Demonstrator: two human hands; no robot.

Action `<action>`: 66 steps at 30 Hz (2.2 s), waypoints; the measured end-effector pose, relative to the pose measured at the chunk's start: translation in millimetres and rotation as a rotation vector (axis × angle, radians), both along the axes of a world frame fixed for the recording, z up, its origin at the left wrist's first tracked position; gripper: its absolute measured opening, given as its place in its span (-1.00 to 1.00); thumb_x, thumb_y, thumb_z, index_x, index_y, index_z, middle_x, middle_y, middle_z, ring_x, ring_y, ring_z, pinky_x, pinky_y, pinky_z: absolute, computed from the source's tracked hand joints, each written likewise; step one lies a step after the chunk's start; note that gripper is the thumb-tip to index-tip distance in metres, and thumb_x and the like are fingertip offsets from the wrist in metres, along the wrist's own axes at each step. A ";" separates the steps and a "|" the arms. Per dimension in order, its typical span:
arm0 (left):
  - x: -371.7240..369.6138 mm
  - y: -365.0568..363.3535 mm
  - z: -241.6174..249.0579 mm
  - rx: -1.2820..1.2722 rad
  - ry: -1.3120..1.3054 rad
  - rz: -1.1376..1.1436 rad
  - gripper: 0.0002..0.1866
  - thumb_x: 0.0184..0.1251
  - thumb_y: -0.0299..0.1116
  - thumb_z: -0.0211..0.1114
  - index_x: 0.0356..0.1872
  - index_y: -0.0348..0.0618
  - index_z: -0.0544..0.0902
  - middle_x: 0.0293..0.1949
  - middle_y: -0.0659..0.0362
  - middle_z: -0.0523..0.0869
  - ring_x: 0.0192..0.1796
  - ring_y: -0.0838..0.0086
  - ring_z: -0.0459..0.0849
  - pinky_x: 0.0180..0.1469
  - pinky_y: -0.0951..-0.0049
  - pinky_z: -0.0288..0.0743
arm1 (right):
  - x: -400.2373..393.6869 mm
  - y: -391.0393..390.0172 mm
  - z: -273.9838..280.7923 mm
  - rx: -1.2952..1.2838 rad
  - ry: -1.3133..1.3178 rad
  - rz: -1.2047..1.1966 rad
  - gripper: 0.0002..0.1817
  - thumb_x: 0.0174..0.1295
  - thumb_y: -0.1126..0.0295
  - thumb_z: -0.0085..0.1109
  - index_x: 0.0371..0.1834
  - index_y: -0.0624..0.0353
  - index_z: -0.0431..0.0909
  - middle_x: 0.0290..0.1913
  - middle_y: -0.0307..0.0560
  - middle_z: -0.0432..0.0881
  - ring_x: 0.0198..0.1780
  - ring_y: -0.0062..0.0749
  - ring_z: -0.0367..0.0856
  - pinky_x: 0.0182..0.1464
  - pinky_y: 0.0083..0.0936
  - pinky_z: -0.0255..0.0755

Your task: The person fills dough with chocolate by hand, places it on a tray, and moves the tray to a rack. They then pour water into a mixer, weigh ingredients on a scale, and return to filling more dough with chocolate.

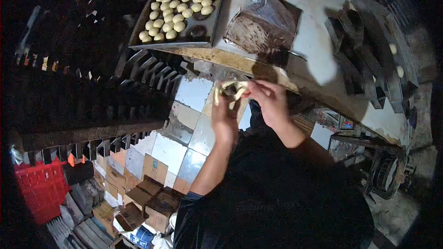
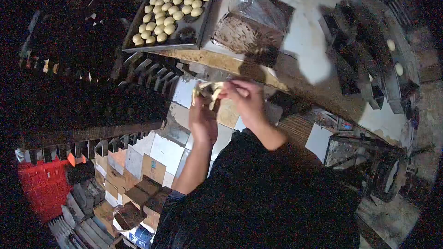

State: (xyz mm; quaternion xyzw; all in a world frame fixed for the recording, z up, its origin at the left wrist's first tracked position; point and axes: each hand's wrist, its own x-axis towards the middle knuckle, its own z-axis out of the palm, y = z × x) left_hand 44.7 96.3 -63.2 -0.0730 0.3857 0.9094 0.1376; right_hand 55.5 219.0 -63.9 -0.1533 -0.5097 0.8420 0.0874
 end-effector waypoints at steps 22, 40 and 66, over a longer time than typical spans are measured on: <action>33.1 59.7 61.3 -0.866 1.277 0.280 -0.59 0.29 -0.24 0.30 0.13 -0.06 0.51 -0.08 -0.08 0.53 -0.06 0.17 0.56 -0.12 0.33 0.50 | 79.2 74.9 141.5 1.018 0.424 0.043 -0.64 -0.12 0.42 0.53 -0.25 0.35 0.65 -0.33 -0.03 0.67 -0.29 -0.39 0.65 -0.28 -0.51 0.52; 41.4 361.8 128.8 0.016 1.253 -0.028 -0.64 0.23 -0.03 0.31 -0.14 -0.06 0.54 -0.16 0.02 0.35 -0.20 0.38 0.38 -0.15 0.31 0.69 | 137.3 330.0 164.2 1.145 0.639 -0.333 -0.69 -0.01 0.49 0.40 -0.16 0.31 0.61 -0.25 0.02 0.66 -0.33 -0.38 0.67 -0.35 -0.54 0.54; 31.8 451.6 139.4 -0.221 1.064 -0.852 -0.51 0.02 -0.35 0.52 0.01 -0.14 0.55 -0.47 0.25 0.52 -0.42 0.62 0.51 -0.37 0.57 0.41 | 124.2 492.0 230.0 1.791 0.222 0.190 -0.66 0.24 0.19 0.14 -0.02 0.16 0.53 -0.05 -0.06 0.57 -0.06 -0.20 0.59 0.02 -0.35 0.45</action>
